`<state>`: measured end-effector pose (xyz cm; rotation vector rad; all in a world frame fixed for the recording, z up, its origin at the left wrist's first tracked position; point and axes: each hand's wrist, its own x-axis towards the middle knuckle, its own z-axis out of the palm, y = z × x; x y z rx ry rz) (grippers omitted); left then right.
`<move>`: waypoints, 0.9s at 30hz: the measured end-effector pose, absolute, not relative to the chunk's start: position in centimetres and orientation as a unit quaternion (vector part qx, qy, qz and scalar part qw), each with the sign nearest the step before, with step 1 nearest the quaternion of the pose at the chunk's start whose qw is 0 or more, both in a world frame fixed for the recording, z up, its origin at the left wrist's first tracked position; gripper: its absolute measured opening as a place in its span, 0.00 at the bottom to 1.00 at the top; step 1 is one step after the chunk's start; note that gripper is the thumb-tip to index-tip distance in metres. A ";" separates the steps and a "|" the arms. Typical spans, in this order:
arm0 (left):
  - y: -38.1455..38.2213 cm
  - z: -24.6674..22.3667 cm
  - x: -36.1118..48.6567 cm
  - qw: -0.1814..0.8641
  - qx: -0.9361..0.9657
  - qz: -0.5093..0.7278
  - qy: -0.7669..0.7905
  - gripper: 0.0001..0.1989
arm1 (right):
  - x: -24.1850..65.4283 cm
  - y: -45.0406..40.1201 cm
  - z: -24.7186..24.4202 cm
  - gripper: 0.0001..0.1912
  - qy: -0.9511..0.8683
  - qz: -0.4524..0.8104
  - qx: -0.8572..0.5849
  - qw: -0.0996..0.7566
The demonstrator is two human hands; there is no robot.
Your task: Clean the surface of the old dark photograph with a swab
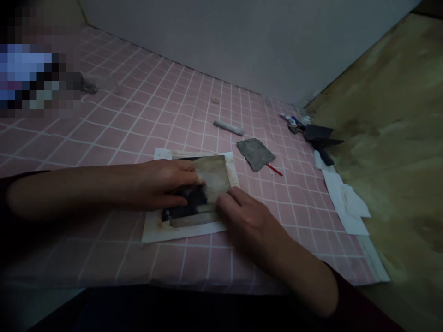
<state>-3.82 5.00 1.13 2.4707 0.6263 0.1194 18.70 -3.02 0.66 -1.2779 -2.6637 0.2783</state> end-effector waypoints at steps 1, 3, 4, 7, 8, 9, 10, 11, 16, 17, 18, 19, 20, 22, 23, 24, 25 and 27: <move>5.0 1.1 -3.8 0.292 0.926 0.045 0.234 0.04 | 18.6 -3.0 0.6 0.06 -0.893 0.093 -0.432 0.088; 5.0 1.0 -3.9 0.293 0.926 0.052 0.232 0.03 | 18.0 -3.1 0.5 0.05 -0.902 0.101 -0.407 0.105; 5.0 1.0 -3.9 0.294 0.926 0.057 0.229 0.03 | 17.6 -3.1 0.4 0.05 -0.910 0.107 -0.384 0.115; 5.0 0.9 -3.9 0.295 0.926 0.066 0.227 0.03 | 17.4 -3.0 0.4 0.06 -0.917 0.112 -0.364 0.124; 5.1 1.0 -3.9 0.293 0.926 0.064 0.228 0.03 | 17.7 -3.0 0.5 0.06 -0.913 0.107 -0.377 0.116; 5.1 1.0 -3.9 0.292 0.926 0.059 0.231 0.04 | 18.0 -3.0 0.6 0.06 -0.906 0.101 -0.396 0.106; 5.1 1.1 -3.8 0.290 0.927 0.053 0.232 0.04 | 18.3 -3.0 0.7 0.06 -0.900 0.093 -0.416 0.096; 5.1 1.1 -3.7 0.288 0.928 0.048 0.234 0.04 | 18.4 -2.9 0.8 0.06 -0.895 0.086 -0.429 0.088; 5.1 1.0 -3.6 0.284 0.928 0.052 0.236 0.03 | 17.3 -2.8 0.6 0.07 -0.916 0.083 -0.379 0.099; 5.0 1.0 -3.6 0.283 0.928 0.054 0.237 0.03 | 17.3 -2.8 0.5 0.07 -0.918 0.085 -0.373 0.104; 5.0 1.1 -3.7 0.282 0.928 0.054 0.236 0.03 | 17.4 -2.8 0.5 0.07 -0.917 0.084 -0.377 0.104; 5.0 1.1 -3.7 0.282 0.928 0.053 0.237 0.04 | 17.7 -2.8 0.4 0.07 -0.911 0.083 -0.390 0.100; 5.0 1.1 -3.7 0.282 0.928 0.050 0.237 0.04 | 18.1 -2.9 0.5 0.06 -0.904 0.079 -0.410 0.094; 5.0 1.2 -3.7 0.283 0.929 0.044 0.235 0.04 | 18.6 -2.9 0.5 0.06 -0.892 0.069 -0.439 0.084; 5.0 1.1 -3.7 0.283 0.929 0.043 0.235 0.04 | 18.5 -2.9 0.6 0.06 -0.891 0.066 -0.442 0.082; 5.1 1.1 -3.7 0.282 0.929 0.044 0.236 0.04 | 18.3 -2.9 0.6 0.06 -0.894 0.065 -0.436 0.084; 5.1 1.0 -3.7 0.281 0.929 0.048 0.237 0.04 | 17.9 -2.8 0.6 0.06 -0.900 0.067 -0.421 0.089; 5.1 0.9 -3.7 0.279 0.929 0.058 0.237 0.03 | 17.2 -2.7 0.5 0.06 -0.914 0.075 -0.385 0.105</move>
